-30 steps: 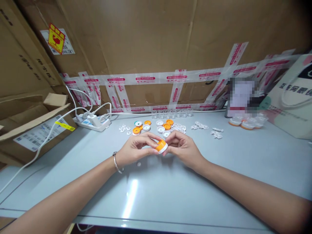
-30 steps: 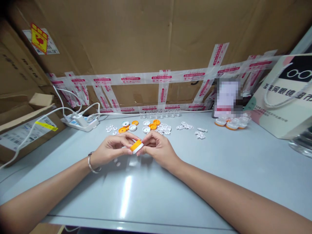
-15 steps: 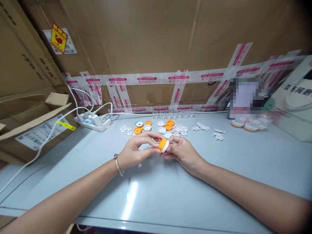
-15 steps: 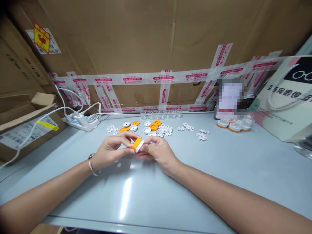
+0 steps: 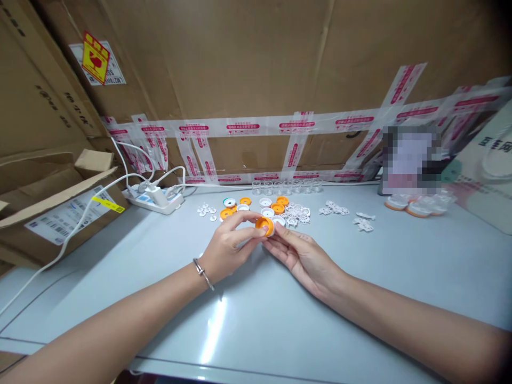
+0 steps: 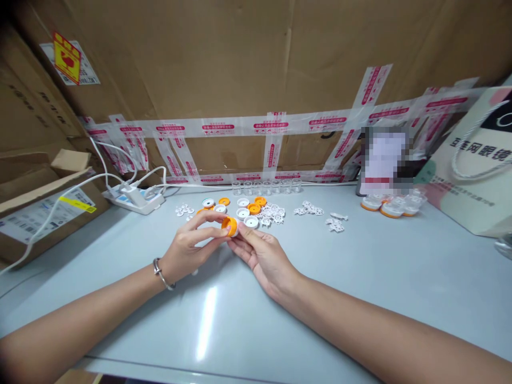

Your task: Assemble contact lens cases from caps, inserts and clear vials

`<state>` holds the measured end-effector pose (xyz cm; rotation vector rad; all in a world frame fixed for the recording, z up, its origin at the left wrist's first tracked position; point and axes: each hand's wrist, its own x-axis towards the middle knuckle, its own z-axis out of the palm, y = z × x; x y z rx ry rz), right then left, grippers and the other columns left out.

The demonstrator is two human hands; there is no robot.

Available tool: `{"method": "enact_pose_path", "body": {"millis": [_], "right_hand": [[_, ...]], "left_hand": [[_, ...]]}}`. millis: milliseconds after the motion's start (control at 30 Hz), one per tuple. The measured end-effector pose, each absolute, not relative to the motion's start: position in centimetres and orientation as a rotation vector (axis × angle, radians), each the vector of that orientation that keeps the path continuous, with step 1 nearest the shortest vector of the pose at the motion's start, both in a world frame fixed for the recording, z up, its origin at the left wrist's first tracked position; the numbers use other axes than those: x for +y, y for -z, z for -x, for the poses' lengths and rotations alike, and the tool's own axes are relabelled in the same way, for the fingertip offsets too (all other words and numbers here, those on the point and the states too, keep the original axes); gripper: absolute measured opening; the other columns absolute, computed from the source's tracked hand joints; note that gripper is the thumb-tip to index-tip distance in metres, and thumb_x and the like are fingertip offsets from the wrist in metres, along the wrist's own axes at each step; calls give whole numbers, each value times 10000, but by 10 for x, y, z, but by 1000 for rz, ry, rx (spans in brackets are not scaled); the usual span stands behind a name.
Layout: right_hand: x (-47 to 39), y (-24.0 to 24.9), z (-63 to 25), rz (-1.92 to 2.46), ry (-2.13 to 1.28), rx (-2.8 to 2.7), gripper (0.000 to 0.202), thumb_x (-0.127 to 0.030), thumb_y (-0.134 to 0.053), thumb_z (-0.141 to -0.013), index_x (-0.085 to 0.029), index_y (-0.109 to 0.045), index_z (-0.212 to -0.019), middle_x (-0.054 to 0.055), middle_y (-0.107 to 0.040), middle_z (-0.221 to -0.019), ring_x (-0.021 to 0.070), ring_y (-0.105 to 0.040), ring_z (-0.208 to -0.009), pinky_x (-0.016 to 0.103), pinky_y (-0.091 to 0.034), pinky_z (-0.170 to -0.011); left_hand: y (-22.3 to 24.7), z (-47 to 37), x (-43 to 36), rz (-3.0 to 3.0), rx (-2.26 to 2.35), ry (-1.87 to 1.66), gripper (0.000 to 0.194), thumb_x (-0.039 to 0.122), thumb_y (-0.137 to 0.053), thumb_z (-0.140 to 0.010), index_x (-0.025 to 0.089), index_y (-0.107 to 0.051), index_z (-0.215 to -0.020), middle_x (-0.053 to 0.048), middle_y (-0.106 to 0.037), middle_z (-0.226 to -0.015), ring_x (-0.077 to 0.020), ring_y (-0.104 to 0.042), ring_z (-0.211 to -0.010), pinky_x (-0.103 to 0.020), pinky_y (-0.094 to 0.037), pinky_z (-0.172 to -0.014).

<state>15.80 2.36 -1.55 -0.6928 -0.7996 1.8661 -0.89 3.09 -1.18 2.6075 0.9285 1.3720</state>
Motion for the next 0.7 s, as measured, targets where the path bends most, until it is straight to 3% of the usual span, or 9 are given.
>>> {"method": "enact_pose_path", "body": {"millis": [400, 533, 700], "right_hand": [[28, 20, -160, 685, -1892, -864, 136, -246, -652, -752, -168, -715, -844, 50, -703, -949, 157, -619, -964, 290, -443, -961], [27, 20, -159, 722, -1884, -848, 172, -297, -625, -776, -173, -711, -859, 54, -708, -934, 155, -625, -958, 281, -453, -950], [28, 19, -159, 736, -1937, -830, 122, -240, -639, -765, -155, -718, -803, 53, -714, -909, 137, -644, -907, 248, -465, -929]], "left_hand": [[10, 12, 28, -2590, 957, -1319, 110, 124, -565, -799, 170, -642, -863, -91, -591, -973, -156, -584, -908, -333, -492, -821], [8, 13, 27, -2615, 958, -1262, 113, 130, -560, -804, 176, -646, -862, -86, -585, -972, -159, -575, -911, -334, -486, -824], [9, 12, 25, -2531, 1062, -1208, 79, 189, -575, -804, 167, -636, -848, -79, -565, -939, -159, -566, -876, -324, -492, -799]]}}
